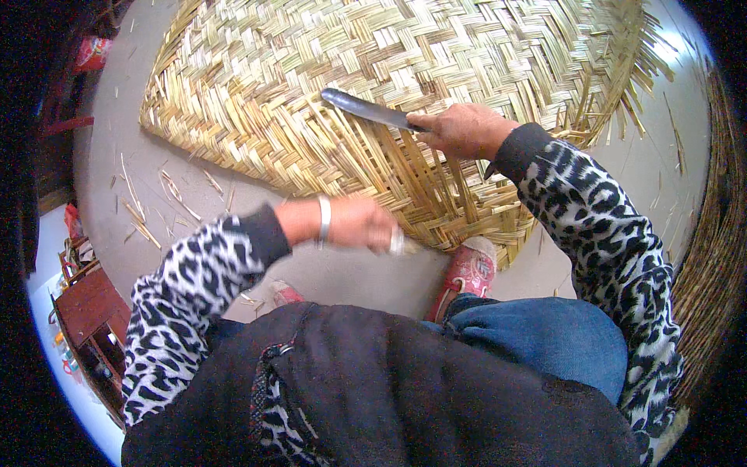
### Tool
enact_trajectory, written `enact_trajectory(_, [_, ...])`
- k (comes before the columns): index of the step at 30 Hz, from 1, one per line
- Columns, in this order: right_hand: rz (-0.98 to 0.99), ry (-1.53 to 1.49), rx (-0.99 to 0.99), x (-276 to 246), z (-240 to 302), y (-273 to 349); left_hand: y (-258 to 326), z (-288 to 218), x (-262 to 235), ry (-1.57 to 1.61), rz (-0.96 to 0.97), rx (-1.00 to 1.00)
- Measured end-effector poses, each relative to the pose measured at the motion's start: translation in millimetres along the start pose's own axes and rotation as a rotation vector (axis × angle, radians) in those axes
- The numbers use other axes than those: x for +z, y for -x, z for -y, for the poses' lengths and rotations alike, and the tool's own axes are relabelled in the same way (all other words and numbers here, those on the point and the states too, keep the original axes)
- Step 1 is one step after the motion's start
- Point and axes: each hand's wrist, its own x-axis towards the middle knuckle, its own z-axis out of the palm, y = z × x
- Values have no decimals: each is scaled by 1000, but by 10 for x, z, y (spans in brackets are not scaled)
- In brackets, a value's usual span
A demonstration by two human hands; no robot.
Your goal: The person uses a curved knife to trim the loose edges of a large woven mat. They repeatedly cut and pull away protruding strands along the perimeter, working methodically around the mat's edge.
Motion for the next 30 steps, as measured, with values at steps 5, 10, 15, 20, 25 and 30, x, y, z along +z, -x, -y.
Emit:
enact_trajectory(5, [-40,-306,100,-83,111,395,375,512,151,285,-610,-246])
enact_trajectory(10, [15,-993,29,-208,456,821,324,777,-71,766,-1208,-281])
enact_trajectory(15, [310,-1325,5,-99,741,1009,98,683,-115,1012,-1212,-145])
enact_trajectory(20, [360,-1348,140,99,701,992,-49,726,9,1036,-1296,-170])
enact_trajectory(25, [251,-936,131,168,545,780,-98,742,129,876,-1382,-223])
enact_trajectory(30, [175,-493,-61,87,539,608,-21,852,199,1141,-1295,-47])
